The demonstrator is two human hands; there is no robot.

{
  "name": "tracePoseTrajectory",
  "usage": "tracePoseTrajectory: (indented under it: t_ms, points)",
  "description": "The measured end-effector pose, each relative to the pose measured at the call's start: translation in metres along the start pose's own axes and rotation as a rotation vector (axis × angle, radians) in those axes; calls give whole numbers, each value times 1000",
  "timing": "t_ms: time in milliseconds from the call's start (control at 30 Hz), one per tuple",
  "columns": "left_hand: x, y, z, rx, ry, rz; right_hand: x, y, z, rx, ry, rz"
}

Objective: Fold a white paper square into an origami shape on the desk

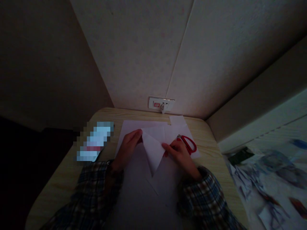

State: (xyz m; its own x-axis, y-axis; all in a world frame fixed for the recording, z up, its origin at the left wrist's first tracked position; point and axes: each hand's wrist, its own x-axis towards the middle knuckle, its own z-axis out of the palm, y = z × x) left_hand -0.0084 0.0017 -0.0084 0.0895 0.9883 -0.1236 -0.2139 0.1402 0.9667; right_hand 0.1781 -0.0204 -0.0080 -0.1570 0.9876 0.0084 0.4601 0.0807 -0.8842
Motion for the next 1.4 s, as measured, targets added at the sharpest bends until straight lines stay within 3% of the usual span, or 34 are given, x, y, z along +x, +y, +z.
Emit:
tracePoseTrajectory:
  t_ms: [267,700,833,1000,1400]
  points:
    - [2,2,-5,171,-15,48,0,0,-2,-33,-27,-27]
    - [0,6,-3,350,78,128,2,1,-2,-64,-27,-28]
    - [0,5,-3,305,55,111,1,3,-2,-78,-13,-24]
    - [-1,4,-1,164,-21,-14,2,4,-2,-85,-29,-39]
    - [0,-1,-1,144,15,-32,2,6,-1,-92,-58,-26]
